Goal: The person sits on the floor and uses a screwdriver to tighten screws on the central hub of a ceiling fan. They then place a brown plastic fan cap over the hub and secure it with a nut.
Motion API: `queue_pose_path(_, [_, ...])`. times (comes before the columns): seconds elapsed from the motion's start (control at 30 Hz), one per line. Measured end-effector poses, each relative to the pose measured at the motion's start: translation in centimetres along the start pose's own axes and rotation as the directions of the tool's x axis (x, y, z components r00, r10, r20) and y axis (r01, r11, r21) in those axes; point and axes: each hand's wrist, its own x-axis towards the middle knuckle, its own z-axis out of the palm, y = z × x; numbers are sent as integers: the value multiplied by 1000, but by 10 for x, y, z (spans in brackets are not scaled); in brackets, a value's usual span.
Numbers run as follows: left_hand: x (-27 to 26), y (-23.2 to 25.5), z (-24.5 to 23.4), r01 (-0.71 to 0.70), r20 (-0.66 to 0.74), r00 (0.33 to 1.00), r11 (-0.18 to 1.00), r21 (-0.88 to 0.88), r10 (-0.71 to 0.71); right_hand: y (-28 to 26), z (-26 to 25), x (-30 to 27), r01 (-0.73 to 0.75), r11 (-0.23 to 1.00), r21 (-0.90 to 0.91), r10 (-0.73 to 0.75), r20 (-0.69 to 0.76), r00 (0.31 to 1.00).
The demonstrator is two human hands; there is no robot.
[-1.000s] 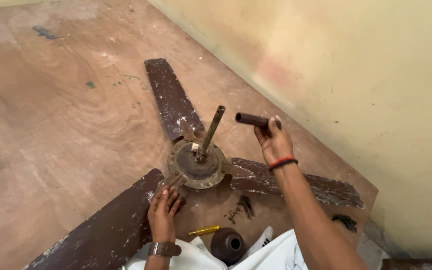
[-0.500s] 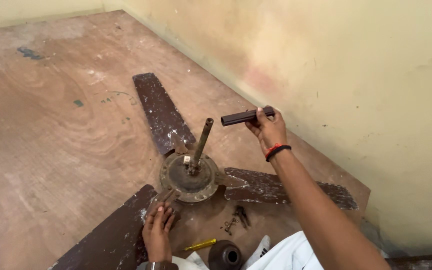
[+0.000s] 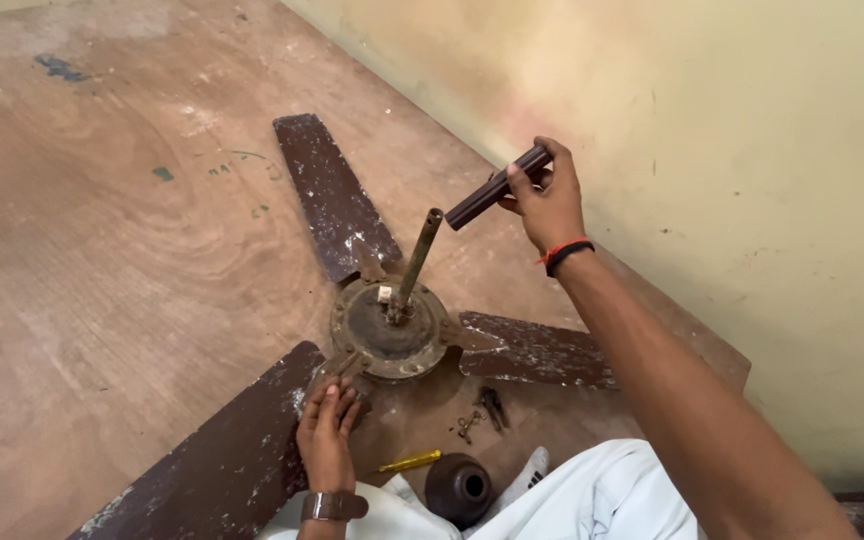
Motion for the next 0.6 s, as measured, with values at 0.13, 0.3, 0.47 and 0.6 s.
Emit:
queue_pose_path(0.13, [-2,3,1,8,-5,1000,1000,-1,-8,-14,9,0,116,986,-120,-113,32,993])
queue_pose_path(0.3, [-2,3,3,21,-16,1000,999,-24,-21,-28,8,5,149,981,-121,-149,8,989])
queue_pose_path(0.47, [-2,5,5,26,-27,999,1000,-1,-26,-38,23,2,184,977,-103,-179,63,982])
queue_pose_path(0.6, [-3,6,4,30,-18,999,1000,-3,-30,-49,35,-7,223,959,-176,-206,107,973])
